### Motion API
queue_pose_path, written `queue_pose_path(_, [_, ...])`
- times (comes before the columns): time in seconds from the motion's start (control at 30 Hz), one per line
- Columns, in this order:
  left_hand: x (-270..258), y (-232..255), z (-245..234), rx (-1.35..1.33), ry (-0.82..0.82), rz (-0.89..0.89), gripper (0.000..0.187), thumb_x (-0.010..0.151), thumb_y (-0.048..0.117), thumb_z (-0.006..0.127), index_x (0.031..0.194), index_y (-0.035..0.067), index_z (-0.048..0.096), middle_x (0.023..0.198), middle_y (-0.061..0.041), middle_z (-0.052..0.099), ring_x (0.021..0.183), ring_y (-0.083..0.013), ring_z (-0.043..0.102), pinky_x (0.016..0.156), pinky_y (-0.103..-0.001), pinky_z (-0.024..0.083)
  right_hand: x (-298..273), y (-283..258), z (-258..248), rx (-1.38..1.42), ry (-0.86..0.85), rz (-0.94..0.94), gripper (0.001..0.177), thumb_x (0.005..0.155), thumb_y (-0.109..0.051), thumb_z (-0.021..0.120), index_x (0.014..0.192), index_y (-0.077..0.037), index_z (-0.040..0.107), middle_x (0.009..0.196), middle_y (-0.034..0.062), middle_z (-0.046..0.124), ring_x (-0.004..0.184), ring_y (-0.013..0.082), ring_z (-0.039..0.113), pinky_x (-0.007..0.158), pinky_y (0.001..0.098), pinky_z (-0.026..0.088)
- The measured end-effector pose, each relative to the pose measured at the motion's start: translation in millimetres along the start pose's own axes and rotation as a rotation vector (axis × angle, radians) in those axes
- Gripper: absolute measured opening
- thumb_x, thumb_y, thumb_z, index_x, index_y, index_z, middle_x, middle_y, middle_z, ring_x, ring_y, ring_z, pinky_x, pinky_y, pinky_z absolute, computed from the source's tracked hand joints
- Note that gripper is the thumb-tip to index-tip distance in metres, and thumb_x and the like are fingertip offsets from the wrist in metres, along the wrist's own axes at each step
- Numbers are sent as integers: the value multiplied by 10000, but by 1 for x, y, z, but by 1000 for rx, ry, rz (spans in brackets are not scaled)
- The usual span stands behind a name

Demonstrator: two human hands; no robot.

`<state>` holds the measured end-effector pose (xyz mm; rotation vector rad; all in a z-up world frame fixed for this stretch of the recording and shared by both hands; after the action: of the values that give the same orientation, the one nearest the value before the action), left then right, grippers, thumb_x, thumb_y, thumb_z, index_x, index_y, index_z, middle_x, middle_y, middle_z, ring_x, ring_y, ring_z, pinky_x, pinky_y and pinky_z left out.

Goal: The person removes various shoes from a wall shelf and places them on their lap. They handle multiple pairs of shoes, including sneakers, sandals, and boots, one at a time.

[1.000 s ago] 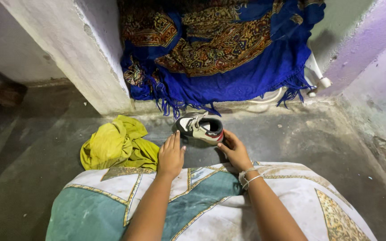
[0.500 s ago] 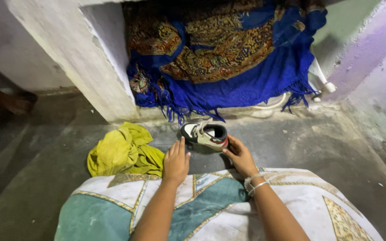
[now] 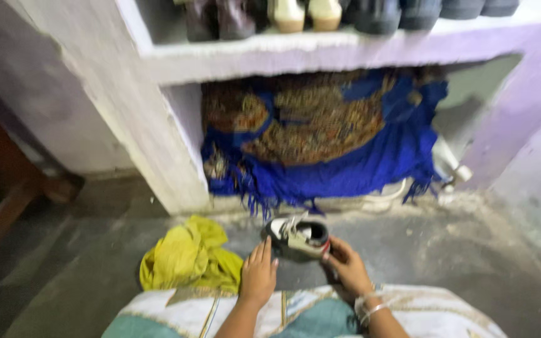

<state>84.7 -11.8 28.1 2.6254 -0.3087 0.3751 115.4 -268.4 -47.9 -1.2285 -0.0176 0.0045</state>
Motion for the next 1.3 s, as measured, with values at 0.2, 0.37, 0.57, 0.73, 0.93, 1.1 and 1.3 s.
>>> queue_pose_path(0.2, [31,-19,-23,-17,-40,-119,660,935,312,641,1493,69,386,1427,-186,532,1342,-363,477,1102,-495,380,17,-69,-12,-536,159,-100,510,811,-238,818,1239,14,707,1198,137,765,1130,230,710,991,345,550])
queue_pose_path(0.37, [99,-13,-121,-29,186,-73,612,920,320,656,1450,75,472,1298,-215,619,1203,-410,573,1039,-477,460,26,-181,33,-634,184,-235,486,843,-330,794,1195,-1,734,1163,127,772,1080,202,712,957,316,539])
queue_pose_path(0.57, [137,55,-293,-97,547,173,463,914,267,656,1303,26,581,1230,-213,677,1149,-404,621,1000,-469,495,-8,-348,112,-728,277,-559,372,874,-361,756,1012,-16,785,905,94,806,836,154,759,772,296,567])
queue_pose_path(0.73, [147,112,-407,-29,676,245,406,941,270,653,1254,19,597,1219,-202,686,1142,-398,633,975,-477,495,-35,-454,159,-862,411,-702,350,961,-379,710,968,-35,776,739,153,729,641,244,686,627,352,512])
queue_pose_path(0.93, [151,149,-503,-134,749,273,409,919,284,659,1246,44,607,1203,-177,709,1076,-357,689,911,-450,533,-48,-543,204,-832,383,-1052,364,983,-405,678,986,-51,763,825,119,753,740,206,741,632,310,530])
queue_pose_path(1.1, [160,156,-555,-135,774,231,385,940,302,668,1227,51,613,1211,-169,696,1095,-336,681,919,-441,524,-33,-586,237,-952,369,-988,427,1009,-472,622,969,-75,774,828,73,776,732,200,753,683,299,561])
queue_pose_path(1.3, [190,160,-592,-107,848,340,367,927,252,702,1213,46,600,1224,-154,691,1152,-322,670,945,-434,515,-49,-617,280,-819,258,-1196,380,1002,-439,667,1085,-77,750,953,88,776,814,133,722,663,293,558])
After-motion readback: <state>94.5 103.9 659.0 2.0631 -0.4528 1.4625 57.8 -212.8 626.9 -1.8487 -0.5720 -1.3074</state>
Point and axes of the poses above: each hand's wrist, its own x-axis towards the middle knuckle, its own z-axis out of the palm, y = z × x, the point moved 9 cm from there along x, towards the middle knuckle
